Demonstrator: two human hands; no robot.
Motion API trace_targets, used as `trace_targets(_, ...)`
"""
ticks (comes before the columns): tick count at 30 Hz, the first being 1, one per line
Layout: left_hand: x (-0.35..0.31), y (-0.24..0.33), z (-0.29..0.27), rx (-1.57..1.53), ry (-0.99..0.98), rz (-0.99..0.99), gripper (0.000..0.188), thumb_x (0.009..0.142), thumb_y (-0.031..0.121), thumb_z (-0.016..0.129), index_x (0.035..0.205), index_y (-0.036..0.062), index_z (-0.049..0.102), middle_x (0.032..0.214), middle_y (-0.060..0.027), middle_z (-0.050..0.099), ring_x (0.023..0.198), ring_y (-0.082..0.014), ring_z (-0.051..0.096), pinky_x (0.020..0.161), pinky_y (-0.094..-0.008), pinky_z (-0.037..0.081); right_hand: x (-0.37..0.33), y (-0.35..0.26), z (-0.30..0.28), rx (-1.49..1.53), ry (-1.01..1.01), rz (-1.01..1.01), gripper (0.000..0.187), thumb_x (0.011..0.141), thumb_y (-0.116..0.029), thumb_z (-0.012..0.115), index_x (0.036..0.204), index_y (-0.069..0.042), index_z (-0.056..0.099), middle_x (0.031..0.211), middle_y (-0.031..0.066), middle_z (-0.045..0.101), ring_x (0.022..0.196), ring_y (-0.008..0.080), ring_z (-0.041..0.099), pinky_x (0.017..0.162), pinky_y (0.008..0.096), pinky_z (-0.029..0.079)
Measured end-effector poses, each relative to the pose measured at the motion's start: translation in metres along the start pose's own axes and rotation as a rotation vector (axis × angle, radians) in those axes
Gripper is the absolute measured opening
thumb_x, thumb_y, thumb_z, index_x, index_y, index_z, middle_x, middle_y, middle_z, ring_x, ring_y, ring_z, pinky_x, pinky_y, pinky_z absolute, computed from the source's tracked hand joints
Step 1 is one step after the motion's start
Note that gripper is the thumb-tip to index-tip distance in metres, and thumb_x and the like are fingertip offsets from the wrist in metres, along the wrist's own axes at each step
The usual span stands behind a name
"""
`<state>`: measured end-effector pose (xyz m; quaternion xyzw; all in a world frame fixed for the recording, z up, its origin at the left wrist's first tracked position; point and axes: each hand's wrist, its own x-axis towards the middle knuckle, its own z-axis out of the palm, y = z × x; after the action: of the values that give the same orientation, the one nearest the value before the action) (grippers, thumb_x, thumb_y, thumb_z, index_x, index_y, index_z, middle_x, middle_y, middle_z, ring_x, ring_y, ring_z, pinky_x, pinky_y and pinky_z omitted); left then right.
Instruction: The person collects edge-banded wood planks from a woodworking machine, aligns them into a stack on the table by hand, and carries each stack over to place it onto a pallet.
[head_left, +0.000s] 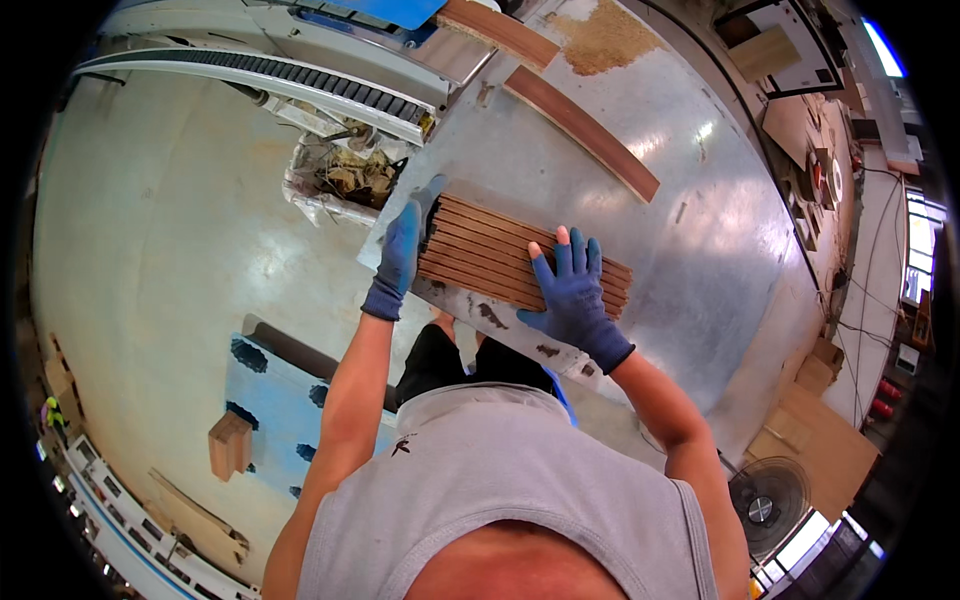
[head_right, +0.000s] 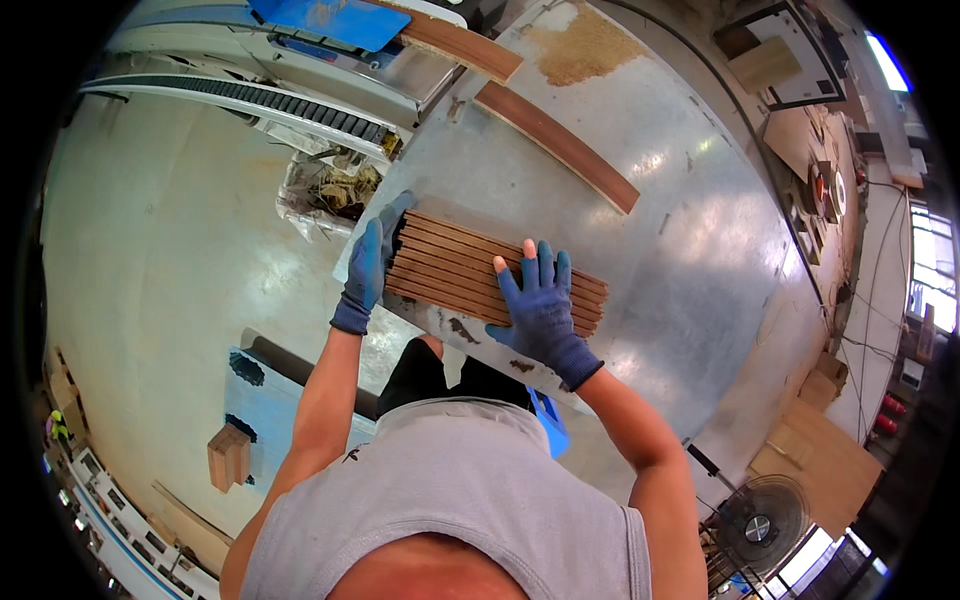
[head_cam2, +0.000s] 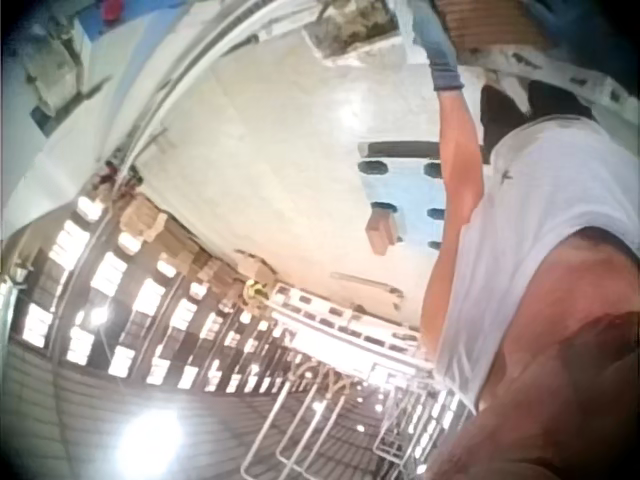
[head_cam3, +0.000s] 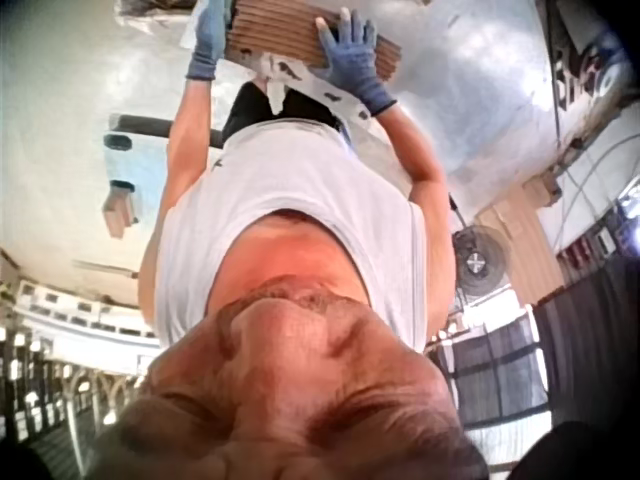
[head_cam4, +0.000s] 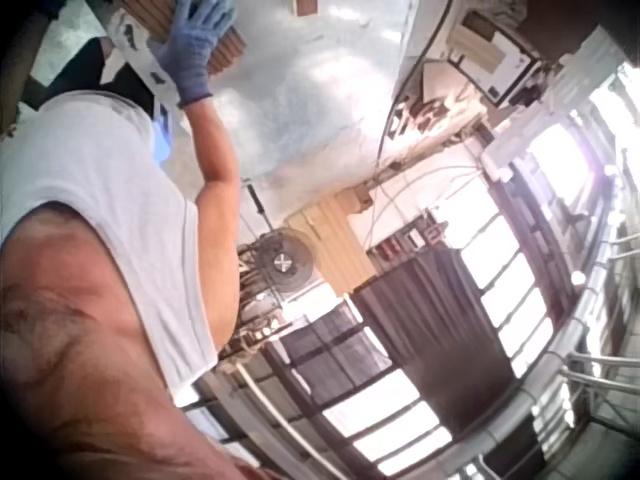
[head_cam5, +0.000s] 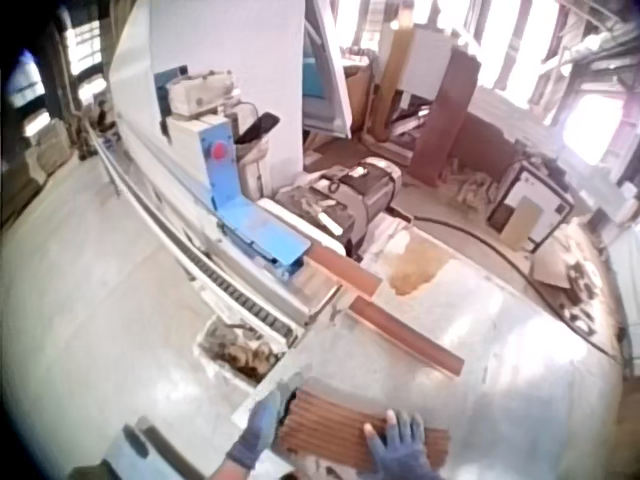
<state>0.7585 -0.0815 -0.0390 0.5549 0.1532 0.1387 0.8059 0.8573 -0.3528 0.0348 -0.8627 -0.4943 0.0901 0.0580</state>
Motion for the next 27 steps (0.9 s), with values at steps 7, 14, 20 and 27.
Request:
trace_targets(7, -0.004, -0.006, 0.007, 0.01, -0.025, 0.044, 0.058, 0.111, 0.035, 0.036, 0.15, -0.0072, 0.041, 0.157, -0.0164, 0.041, 0.148, -0.0249, 0.034, 0.123, -0.0353, 0.021, 0.0, 0.001, 0.0, -0.018, -0.048, 0.005, 0.108, 0.061, -0.053, 0.086, 0.149, -0.007, 0.042, 0.152, 0.0349, 0.028, 0.136, 0.0557, 0.031, 0.112, 0.0683, 0.022)
trace_targets(14, -0.003, -0.012, 0.009, 0.109, -0.029, 0.088, 0.059, 0.111, 0.037, 0.033, 0.151, -0.0057, 0.04, 0.157, -0.0159, 0.041, 0.147, -0.0239, 0.035, 0.122, -0.0323, 0.022, 0.0, 0.004, 0.003, -0.007, -0.05, 0.0, 0.108, 0.06, -0.051, 0.087, 0.149, -0.008, 0.043, 0.151, 0.0335, 0.028, 0.136, 0.0553, 0.031, 0.113, 0.0682, 0.022)
trace_targets(20, -0.004, -0.006, 0.012, 0.227, -0.043, 0.136, 0.055, 0.112, 0.033, 0.032, 0.149, -0.0069, 0.042, 0.156, -0.0167, 0.043, 0.147, -0.0242, 0.036, 0.122, -0.0326, 0.023, -0.001, 0.005, 0.007, -0.02, -0.019, 0.018, 0.107, 0.06, -0.05, 0.087, 0.148, -0.009, 0.044, 0.151, 0.0329, 0.028, 0.135, 0.0547, 0.032, 0.112, 0.0685, 0.023)
trace_targets(27, -0.005, 0.009, 0.028, 0.528, 0.089, 0.203, 0.047, 0.105, 0.028, 0.05, 0.139, -0.0034, 0.053, 0.148, -0.0202, 0.05, 0.142, -0.0356, 0.042, 0.121, -0.0442, 0.026, -0.004, 0.01, 0.012, -0.019, 0.031, -0.021, 0.098, 0.066, -0.049, 0.083, 0.147, -0.01, 0.045, 0.146, 0.0318, 0.033, 0.132, 0.0512, 0.036, 0.11, 0.0694, 0.025)
